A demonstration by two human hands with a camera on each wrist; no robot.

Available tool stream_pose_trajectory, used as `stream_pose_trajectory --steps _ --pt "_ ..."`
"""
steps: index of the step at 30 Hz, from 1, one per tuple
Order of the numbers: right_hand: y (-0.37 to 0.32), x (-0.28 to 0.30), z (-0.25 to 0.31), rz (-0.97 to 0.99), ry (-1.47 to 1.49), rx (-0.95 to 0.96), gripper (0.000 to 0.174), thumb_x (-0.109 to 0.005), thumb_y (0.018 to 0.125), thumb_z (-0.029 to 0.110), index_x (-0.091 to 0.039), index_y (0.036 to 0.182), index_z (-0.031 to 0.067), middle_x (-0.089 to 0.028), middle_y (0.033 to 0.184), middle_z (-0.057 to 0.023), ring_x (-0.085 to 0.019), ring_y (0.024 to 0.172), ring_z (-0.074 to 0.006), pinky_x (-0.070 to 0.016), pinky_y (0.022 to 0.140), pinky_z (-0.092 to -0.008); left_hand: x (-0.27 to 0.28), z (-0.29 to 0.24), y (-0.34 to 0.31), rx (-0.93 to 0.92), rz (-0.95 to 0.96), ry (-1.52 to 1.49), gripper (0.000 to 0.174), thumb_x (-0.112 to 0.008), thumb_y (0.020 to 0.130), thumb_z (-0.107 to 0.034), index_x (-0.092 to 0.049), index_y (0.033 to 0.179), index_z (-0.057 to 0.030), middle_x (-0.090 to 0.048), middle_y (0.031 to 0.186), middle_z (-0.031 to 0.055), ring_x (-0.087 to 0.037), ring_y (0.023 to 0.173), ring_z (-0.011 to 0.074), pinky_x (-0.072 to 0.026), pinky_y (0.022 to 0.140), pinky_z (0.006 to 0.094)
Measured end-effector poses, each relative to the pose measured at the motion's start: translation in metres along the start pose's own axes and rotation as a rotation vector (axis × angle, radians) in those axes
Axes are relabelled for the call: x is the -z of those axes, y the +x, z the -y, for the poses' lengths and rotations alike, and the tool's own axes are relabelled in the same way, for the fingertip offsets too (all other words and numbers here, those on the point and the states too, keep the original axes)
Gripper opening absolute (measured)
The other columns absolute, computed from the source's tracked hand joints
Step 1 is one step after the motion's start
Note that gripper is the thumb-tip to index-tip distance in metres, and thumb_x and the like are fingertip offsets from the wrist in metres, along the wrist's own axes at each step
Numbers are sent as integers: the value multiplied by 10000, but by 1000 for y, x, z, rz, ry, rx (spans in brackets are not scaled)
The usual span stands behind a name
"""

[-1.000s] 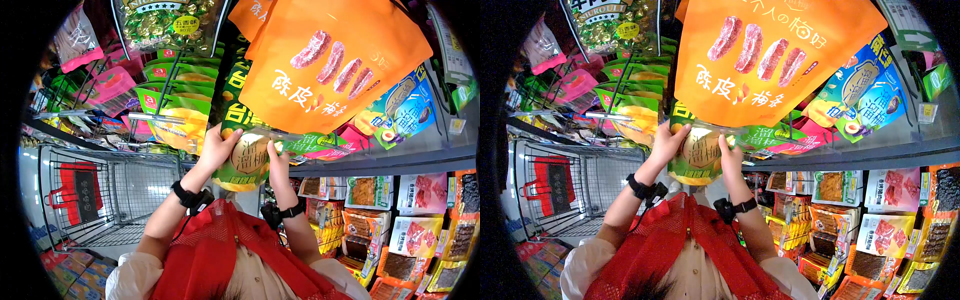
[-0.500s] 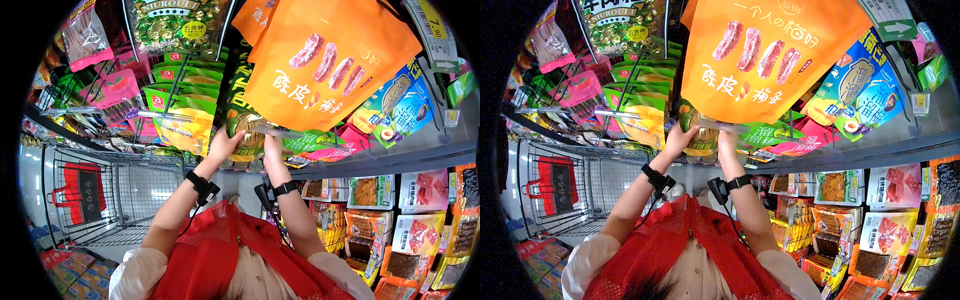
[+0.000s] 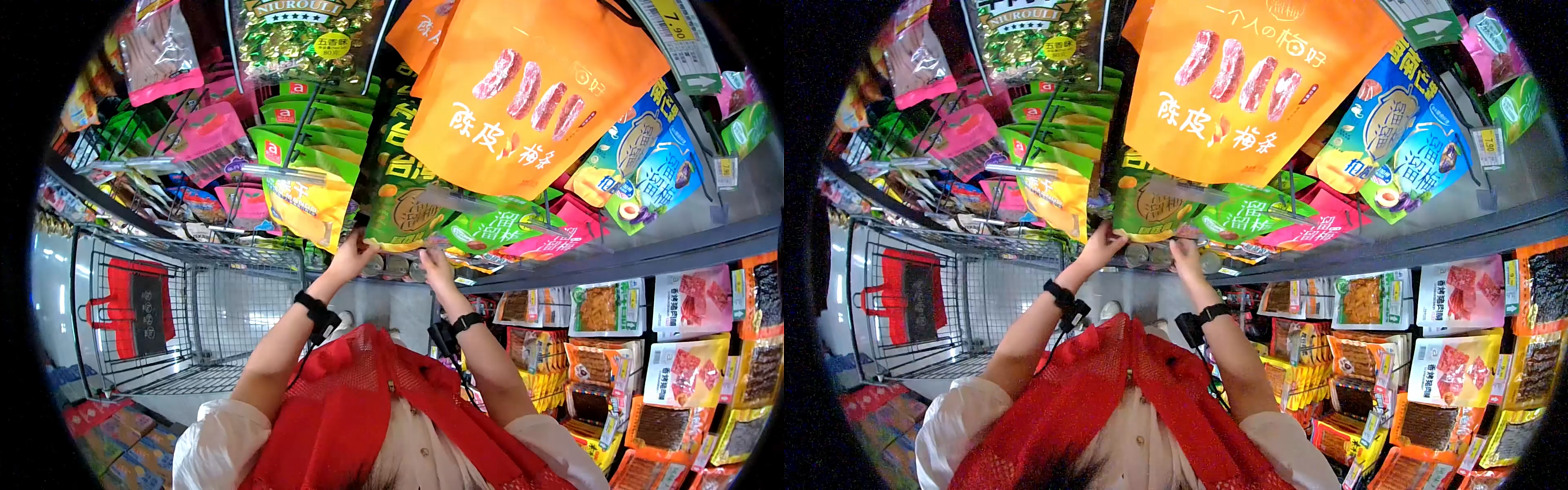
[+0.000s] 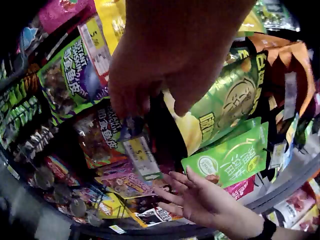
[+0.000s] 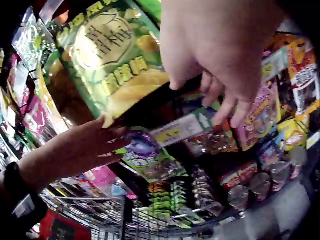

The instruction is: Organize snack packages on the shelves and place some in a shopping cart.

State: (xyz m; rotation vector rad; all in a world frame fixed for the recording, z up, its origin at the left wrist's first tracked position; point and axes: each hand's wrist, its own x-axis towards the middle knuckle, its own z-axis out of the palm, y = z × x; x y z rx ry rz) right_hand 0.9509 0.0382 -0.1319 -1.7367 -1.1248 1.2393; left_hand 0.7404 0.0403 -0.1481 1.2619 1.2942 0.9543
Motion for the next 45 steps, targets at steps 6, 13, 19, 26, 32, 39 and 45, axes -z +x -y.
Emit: stream_pose_trajectory --steps 6,13,19,26,32,39,45 --pt "-33 59 -75 212 4 -274 393 -579 797 316 -507 1058 31 -561 867 -14 -534 700 -126 -417 619 -233 27 47 -93 96 131 125 470 -589 791 -192 -373 1153 16 -514 1097 161 -539 962 237 -441 810 327" --pt "-105 159 -229 345 -200 -290 85 -538 767 173 -534 758 89 -542 668 -1 -517 552 -100 -353 425 -242 63 118 -220 261 -153 193 339 -561 797 -202 -496 1057 6 -582 992 152 -580 898 246 -458 760 329" --pt "-209 208 -363 614 -387 -849 311 -456 792 357 -505 905 72 -531 850 -65 -528 754 -212 -416 706 -437 65 121 -388 369 -511 222 294 -548 805 -198 -531 1034 -14 -606 944 138 -592 867 245 -461 748 321" --pt "-284 187 -386 530 -120 -630 174 -503 775 234 -573 782 75 -584 711 -28 -554 587 -162 -398 452 -278 43 174 -615 738 -524 6 315 -541 815 -210 -534 1040 10 -609 886 102 -592 791 169 -459 641 283" --pt "-330 111 -312 590 -432 -542 157 -522 738 187 -582 791 51 -565 656 -25 -535 531 -137 -358 421 -264 75 139 -706 834 -610 -62 323 -541 813 -209 -534 1043 18 -606 887 98 -592 761 174 -456 639 283" --pt "-372 -11 -314 571 -488 -495 348 -566 766 229 -492 1069 76 -610 889 -80 -592 790 -226 -431 630 -358 188 108 -759 567 -586 -29 281 -510 835 -145 -509 1065 16 -590 962 114 -559 860 171 -437 765 285" --pt "-461 -177 -357 658 -69 -643 225 -547 785 133 -512 969 8 -584 812 -102 -585 775 -225 -467 619 -351 301 75 -886 494 -831 39 235 -481 858 -125 -508 1054 1 -569 1004 79 -526 913 146 -407 798 258"
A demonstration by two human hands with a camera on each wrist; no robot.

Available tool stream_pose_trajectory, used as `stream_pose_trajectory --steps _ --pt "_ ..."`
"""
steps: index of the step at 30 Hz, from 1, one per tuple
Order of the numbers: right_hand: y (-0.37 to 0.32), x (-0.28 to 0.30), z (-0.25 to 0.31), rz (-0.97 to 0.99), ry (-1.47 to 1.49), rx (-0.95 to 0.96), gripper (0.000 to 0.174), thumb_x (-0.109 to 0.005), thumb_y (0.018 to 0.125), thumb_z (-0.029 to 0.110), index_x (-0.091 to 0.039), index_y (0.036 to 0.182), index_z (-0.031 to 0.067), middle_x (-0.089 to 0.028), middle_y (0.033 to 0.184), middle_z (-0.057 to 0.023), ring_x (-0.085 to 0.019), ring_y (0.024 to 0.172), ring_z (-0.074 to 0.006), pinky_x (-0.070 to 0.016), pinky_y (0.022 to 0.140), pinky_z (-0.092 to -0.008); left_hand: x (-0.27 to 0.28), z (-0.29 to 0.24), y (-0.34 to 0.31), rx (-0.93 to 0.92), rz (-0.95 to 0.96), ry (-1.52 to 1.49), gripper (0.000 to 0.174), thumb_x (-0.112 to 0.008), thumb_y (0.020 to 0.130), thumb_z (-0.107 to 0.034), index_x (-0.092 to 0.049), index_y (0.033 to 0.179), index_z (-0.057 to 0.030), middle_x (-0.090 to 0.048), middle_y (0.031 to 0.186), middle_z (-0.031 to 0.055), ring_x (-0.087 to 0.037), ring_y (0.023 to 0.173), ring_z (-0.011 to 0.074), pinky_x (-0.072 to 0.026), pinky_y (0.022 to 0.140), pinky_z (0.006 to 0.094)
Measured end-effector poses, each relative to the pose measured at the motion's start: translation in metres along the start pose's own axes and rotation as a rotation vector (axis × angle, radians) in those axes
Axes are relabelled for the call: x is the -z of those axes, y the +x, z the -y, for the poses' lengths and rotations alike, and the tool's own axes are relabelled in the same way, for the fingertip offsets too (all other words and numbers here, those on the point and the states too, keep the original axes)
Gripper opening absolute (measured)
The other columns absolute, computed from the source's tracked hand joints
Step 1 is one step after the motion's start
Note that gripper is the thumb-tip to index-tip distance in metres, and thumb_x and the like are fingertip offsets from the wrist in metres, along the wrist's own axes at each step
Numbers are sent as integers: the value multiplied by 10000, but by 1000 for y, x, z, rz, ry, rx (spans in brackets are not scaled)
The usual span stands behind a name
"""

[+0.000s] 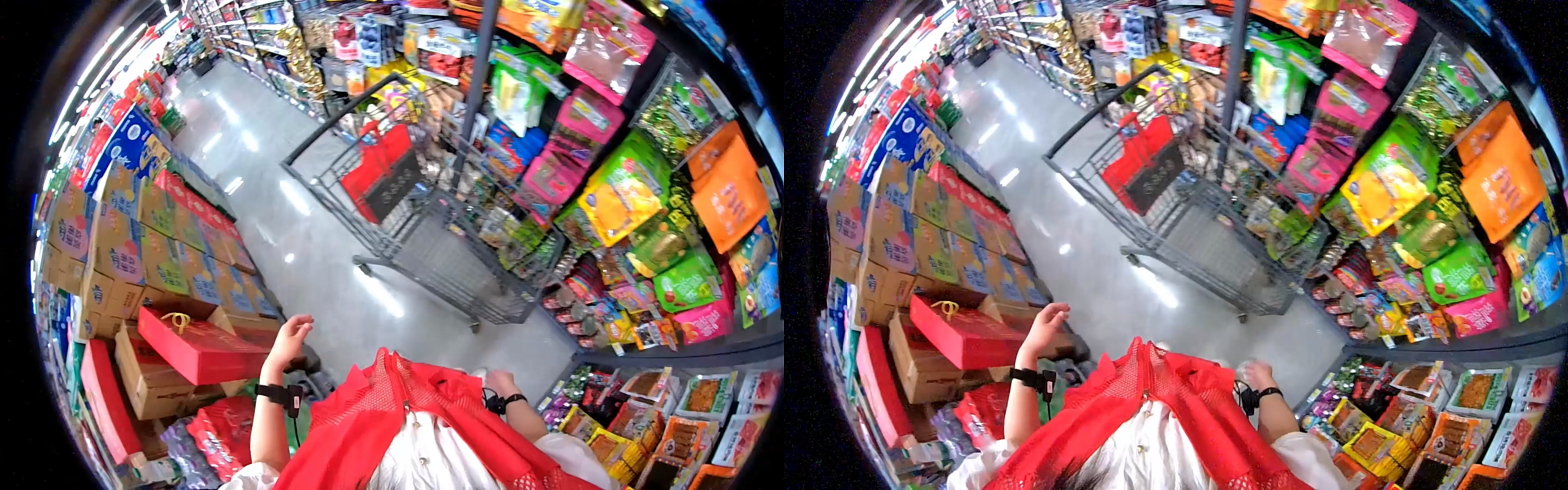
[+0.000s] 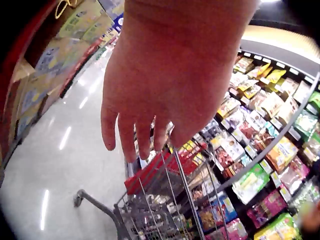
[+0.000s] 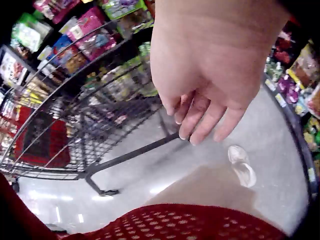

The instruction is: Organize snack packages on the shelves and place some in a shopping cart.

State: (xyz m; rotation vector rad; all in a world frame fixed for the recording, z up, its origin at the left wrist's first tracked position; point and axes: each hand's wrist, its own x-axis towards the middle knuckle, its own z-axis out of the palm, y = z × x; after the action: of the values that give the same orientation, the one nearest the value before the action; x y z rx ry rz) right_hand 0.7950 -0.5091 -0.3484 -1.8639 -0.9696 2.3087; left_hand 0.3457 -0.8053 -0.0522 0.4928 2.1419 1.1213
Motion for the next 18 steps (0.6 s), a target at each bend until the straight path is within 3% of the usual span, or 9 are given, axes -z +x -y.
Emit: stream_pose_trajectory --steps 2,4,8,9,11,12,14,16,18 --pt "29 -51 24 52 -164 125 275 -559 794 178 -488 988 -2 -568 819 -90 -576 805 -220 -469 658 -359 47 8 1 5 -139 -34 220 -482 853 -108 -516 1045 -7 -572 992 66 -521 909 138 -401 796 251" --pt "1 -127 91 10 -56 165 396 -573 797 251 -436 1066 -7 -562 926 -109 -566 864 -231 -465 710 -372 84 -1 8 75 -197 -25 209 -474 851 -92 -520 1037 -8 -575 975 59 -519 907 134 -400 799 248" --pt "27 -215 187 160 19 190 614 -545 808 374 -260 1274 93 -384 1230 -175 -459 1057 -329 -439 805 -415 123 27 59 -68 -255 -24 195 -467 848 -86 -530 1013 -4 -580 948 51 -522 894 133 -404 799 254" --pt "35 -232 207 161 16 192 614 -545 808 374 -260 1274 93 -384 1230 -175 -459 1057 -329 -439 805 -415 123 25 73 -53 -213 -22 200 -469 849 -94 -529 1017 -2 -580 950 52 -521 896 131 -402 805 254" --pt "30 -271 250 54 488 -235 667 -539 804 403 -189 1310 147 -193 1331 -189 -393 1082 -414 -426 797 -495 119 14 108 -53 -121 -6 214 -475 849 -114 -529 1023 -2 -580 962 52 -513 909 126 -399 815 255" --pt "31 -284 260 62 495 -230 667 -539 804 403 -189 1310 147 -193 1331 -189 -393 1082 -414 -426 797 -495 116 -27 116 12 -17 14 237 -474 856 -121 -511 1058 -3 -567 1009 58 -504 936 126 -386 837 253" --pt "39 -297 266 -85 572 -215 683 -535 803 410 -156 1315 163 -26 1364 -182 -371 1036 -488 -414 748 -575 125 -45 148 -46 221 -68 260 -470 863 -118 -484 1097 -4 -545 1066 65 -496 976 129 -371 862 255" --pt "62 -300 267 -185 425 -124 671 -487 811 461 -159 1320 172 -127 1333 -166 -411 972 -481 -416 764 -538 145 -71 187 -43 303 -126 279 -441 862 -82 -458 1127 4 -532 1092 71 -494 1014 146 -375 855 255" --pt "76 -298 265 -189 508 -93 619 -483 819 429 -192 1305 177 -153 1320 -137 -413 947 -456 -434 734 -523 176 -74 234 -72 291 -121 262 -436 867 -79 -464 1113 7 -537 1082 68 -504 1007 150 -375 853 253"
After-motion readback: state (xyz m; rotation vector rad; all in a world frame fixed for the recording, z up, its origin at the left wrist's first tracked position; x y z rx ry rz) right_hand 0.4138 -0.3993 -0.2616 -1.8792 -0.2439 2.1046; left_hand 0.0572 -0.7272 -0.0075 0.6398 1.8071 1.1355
